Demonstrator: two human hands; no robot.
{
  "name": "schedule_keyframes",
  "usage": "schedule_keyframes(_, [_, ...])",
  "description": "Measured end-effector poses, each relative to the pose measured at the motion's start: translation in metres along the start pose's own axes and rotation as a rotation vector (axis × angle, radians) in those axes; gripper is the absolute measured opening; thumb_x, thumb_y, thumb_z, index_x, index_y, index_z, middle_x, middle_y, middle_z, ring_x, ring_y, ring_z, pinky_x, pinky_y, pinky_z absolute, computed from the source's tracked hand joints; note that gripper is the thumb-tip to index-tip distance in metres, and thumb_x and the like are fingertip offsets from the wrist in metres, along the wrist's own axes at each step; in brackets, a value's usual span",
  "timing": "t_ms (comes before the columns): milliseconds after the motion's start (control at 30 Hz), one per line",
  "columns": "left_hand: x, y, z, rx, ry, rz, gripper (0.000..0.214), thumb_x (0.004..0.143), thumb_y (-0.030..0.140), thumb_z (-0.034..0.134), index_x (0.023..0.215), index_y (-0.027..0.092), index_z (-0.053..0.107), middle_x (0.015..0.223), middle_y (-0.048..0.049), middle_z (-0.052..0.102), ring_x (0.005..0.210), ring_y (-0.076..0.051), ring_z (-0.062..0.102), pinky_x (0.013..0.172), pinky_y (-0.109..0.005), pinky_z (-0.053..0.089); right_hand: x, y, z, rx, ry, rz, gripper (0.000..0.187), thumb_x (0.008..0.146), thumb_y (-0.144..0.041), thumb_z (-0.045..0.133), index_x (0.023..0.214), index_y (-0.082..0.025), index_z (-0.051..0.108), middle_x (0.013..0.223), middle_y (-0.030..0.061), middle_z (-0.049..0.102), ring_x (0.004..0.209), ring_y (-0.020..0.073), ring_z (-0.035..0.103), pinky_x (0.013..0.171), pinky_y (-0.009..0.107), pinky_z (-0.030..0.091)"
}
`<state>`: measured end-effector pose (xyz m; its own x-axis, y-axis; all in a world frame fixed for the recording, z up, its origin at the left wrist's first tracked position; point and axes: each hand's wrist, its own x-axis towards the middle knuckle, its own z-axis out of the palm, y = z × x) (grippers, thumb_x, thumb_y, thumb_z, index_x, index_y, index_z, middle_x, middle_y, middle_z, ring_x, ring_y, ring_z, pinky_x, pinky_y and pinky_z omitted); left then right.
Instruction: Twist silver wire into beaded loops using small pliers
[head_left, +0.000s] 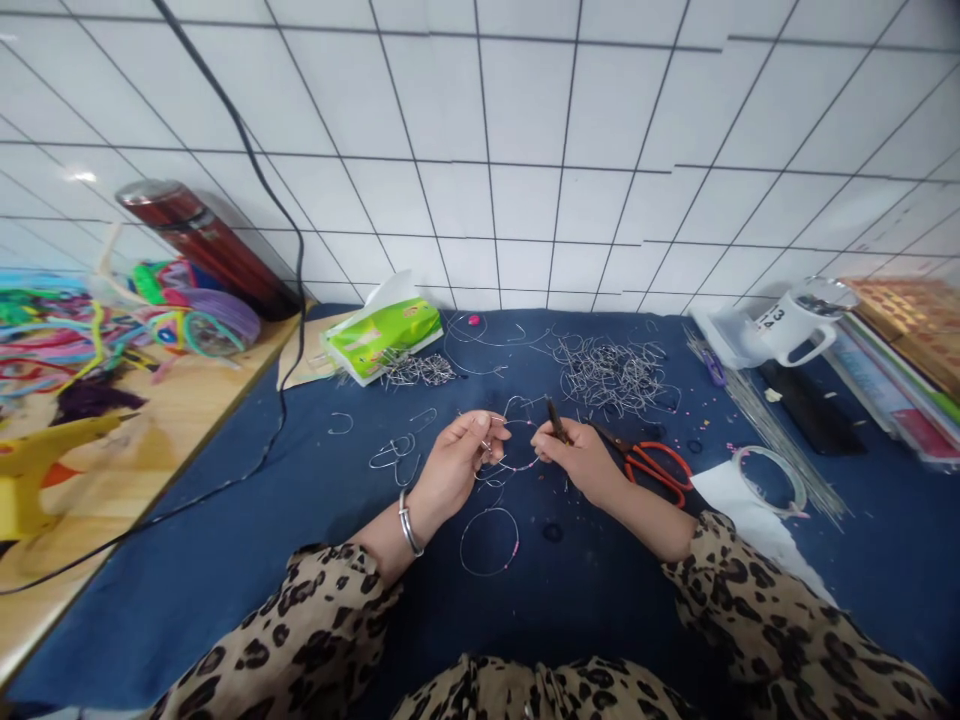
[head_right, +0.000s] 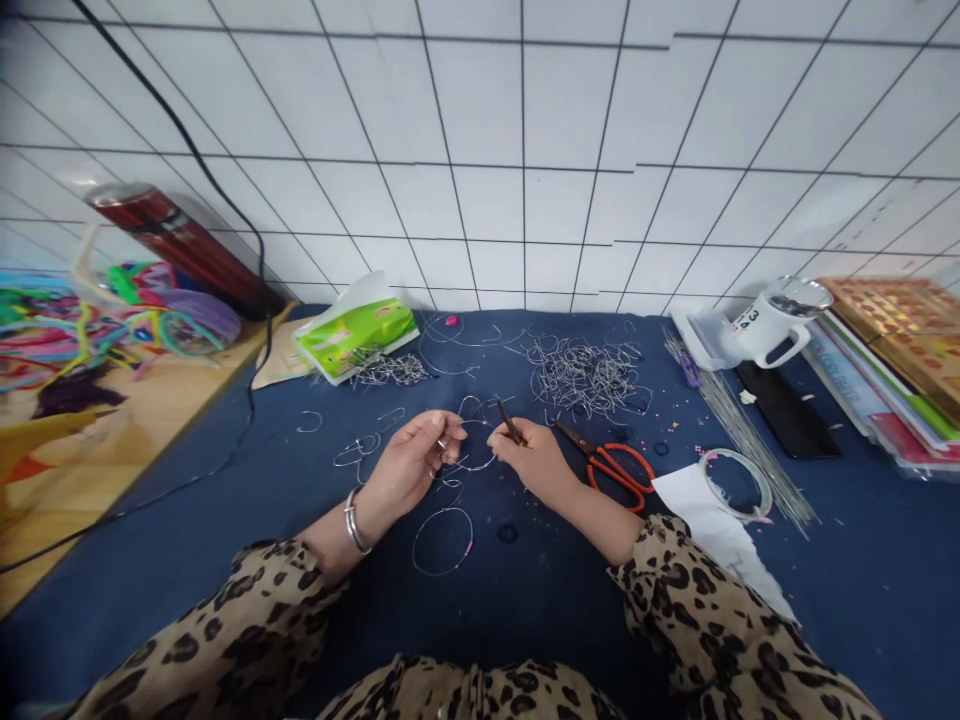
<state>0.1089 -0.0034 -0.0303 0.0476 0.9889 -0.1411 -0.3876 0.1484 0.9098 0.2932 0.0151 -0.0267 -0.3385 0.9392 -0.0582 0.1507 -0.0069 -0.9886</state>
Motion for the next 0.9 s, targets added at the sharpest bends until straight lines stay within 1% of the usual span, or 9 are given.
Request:
schedule_keyframes(100, [0.000,0.001,-0.001,0.023,-0.005,0.003,0.030,0.086,0.040,0.049,0.092,0.014,0.060,0.080,-0.0062,0.063,0.061,-0.011,0.057,0.055,-0.022,0.043,0.001,0.003,0.002,0.081,0.027,-0.006,0.019,0.079,-0.036,0.054,0.081,-0.018,0.058,0.065,-0.0017,0.055,0.062,0.0113,0.052,0.064,0.026,0.043])
schedule_keyframes(200, [0.000,0.001,-0.002,0.102,-0.011,0.023,0.032,0.086,0.043,0.048,0.090,0.014,0.060,0.077,-0.0059,0.063,0.061,-0.012,0.058,0.056,-0.023,0.044,0.002,0.006,0.004,0.079,0.064,-0.032,0.020,0.080,-0.035,0.052,0.088,-0.019,0.060,0.063,-0.0025,0.054,0.059,0.0106,0.051,0.061,0.025,0.042])
schedule_keyframes(300, [0.000,0.003,-0.003,0.220,-0.016,0.069,0.032,0.086,0.043,0.047,0.085,0.014,0.061,0.070,-0.0041,0.062,0.059,-0.011,0.057,0.056,-0.023,0.043,0.002,0.008,0.003,0.018,0.106,-0.057,0.025,0.081,-0.034,0.051,0.097,-0.019,0.062,0.062,-0.0027,0.054,0.058,0.0102,0.050,0.060,0.024,0.042])
schedule_keyframes(400, [-0.001,0.005,-0.004,0.341,-0.024,0.125,0.033,0.086,0.042,0.046,0.081,0.014,0.061,0.069,-0.0035,0.062,0.058,-0.011,0.056,0.057,-0.022,0.043,0.001,0.007,0.001,-0.112,0.130,-0.078,0.028,0.081,-0.034,0.050,0.101,-0.020,0.064,0.066,-0.0012,0.058,0.060,0.0111,0.052,0.061,0.025,0.043])
schedule_keyframes(467, [-0.002,0.008,-0.005,0.416,-0.030,0.148,0.033,0.086,0.042,0.047,0.079,0.014,0.061,0.068,-0.0032,0.062,0.058,-0.011,0.056,0.058,-0.023,0.044,0.000,0.005,0.000,-0.201,0.128,-0.113,0.028,0.081,-0.032,0.050,0.102,-0.021,0.065,0.076,0.0009,0.064,0.068,0.0129,0.057,0.068,0.028,0.045])
schedule_keyframes(567, [-0.003,0.011,-0.006,0.532,-0.032,0.188,0.032,0.085,0.042,0.048,0.076,0.015,0.062,0.066,-0.0020,0.061,0.057,-0.011,0.055,0.058,-0.022,0.044,-0.001,0.004,0.001,-0.292,0.130,-0.201,0.026,0.081,-0.028,0.050,0.101,-0.023,0.066,0.097,0.0025,0.067,0.090,0.0160,0.060,0.085,0.031,0.044])
schedule_keyframes(633, [-0.003,0.012,-0.007,0.580,-0.027,0.207,0.032,0.084,0.042,0.048,0.074,0.015,0.062,0.062,-0.0009,0.060,0.054,-0.010,0.053,0.055,-0.022,0.043,-0.001,0.005,0.002,-0.332,0.127,-0.241,0.026,0.081,-0.027,0.050,0.100,-0.023,0.066,0.100,0.0025,0.066,0.095,0.0166,0.059,0.089,0.032,0.042])
schedule_keyframes(800, [-0.001,0.013,-0.010,0.502,-0.039,0.176,0.033,0.084,0.042,0.049,0.072,0.016,0.064,0.056,0.0005,0.055,0.046,-0.008,0.046,0.047,-0.020,0.037,0.000,0.007,0.006,-0.339,0.093,-0.203,0.025,0.080,-0.028,0.050,0.100,-0.023,0.065,0.100,0.0028,0.066,0.091,0.0173,0.059,0.086,0.034,0.044])
schedule_keyframes(900, [0.000,0.012,-0.009,0.370,-0.082,0.148,0.032,0.084,0.043,0.049,0.077,0.016,0.064,0.059,-0.0006,0.057,0.045,-0.008,0.045,0.045,-0.020,0.034,0.000,0.007,0.005,-0.280,0.086,-0.120,0.026,0.081,-0.032,0.050,0.102,-0.023,0.064,0.087,0.0019,0.066,0.074,0.0151,0.058,0.073,0.031,0.046])
